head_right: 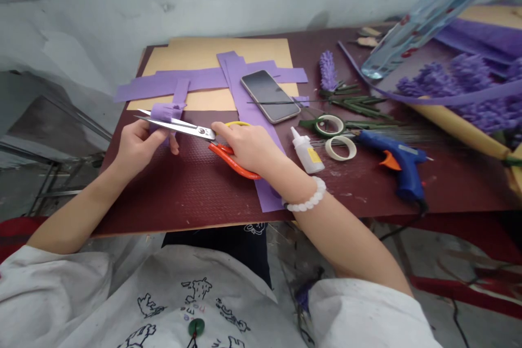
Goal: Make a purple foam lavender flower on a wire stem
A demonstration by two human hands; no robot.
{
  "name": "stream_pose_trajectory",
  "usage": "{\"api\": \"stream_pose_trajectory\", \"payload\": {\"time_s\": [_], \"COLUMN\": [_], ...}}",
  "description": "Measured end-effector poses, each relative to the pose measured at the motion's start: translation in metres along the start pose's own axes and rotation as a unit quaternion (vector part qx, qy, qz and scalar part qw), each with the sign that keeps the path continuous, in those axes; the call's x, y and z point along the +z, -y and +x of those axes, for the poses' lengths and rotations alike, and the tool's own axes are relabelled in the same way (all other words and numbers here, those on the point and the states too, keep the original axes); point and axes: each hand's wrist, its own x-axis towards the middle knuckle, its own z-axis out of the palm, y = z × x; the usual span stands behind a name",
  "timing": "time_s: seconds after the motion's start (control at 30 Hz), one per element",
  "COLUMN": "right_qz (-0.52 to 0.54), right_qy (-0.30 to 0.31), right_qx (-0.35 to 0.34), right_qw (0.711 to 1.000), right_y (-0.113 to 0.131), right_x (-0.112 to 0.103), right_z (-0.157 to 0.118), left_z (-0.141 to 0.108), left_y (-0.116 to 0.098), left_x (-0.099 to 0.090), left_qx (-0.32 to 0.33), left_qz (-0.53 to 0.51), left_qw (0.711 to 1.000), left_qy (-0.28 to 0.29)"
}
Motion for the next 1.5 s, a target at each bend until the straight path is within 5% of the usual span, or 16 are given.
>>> {"api": "stream_pose_trajectory", "payload": {"time_s": [0.4,1.5], "right_qz": [0.115,0.056], "right_qy": [-0.006,-0.018], "right_qx": [-0.043,-0.042], "right_qw": [0.992,0.997], "right_y": [-0.0014,-0.0086], "right_x": [-0.0043,-0.0050], "right_z": [0.0011,-0.0003], "left_z": [-0.0001,-0.0008], "left_y": [-0.0012,0.0010], "left_x": [0.0002,-0.0001], "left_qx": [0.043,-0.014], "left_qz": [-0.033,-0.118], "left_qw": [0.999,0.992], "left_qy": [-0.002,0.030]}}
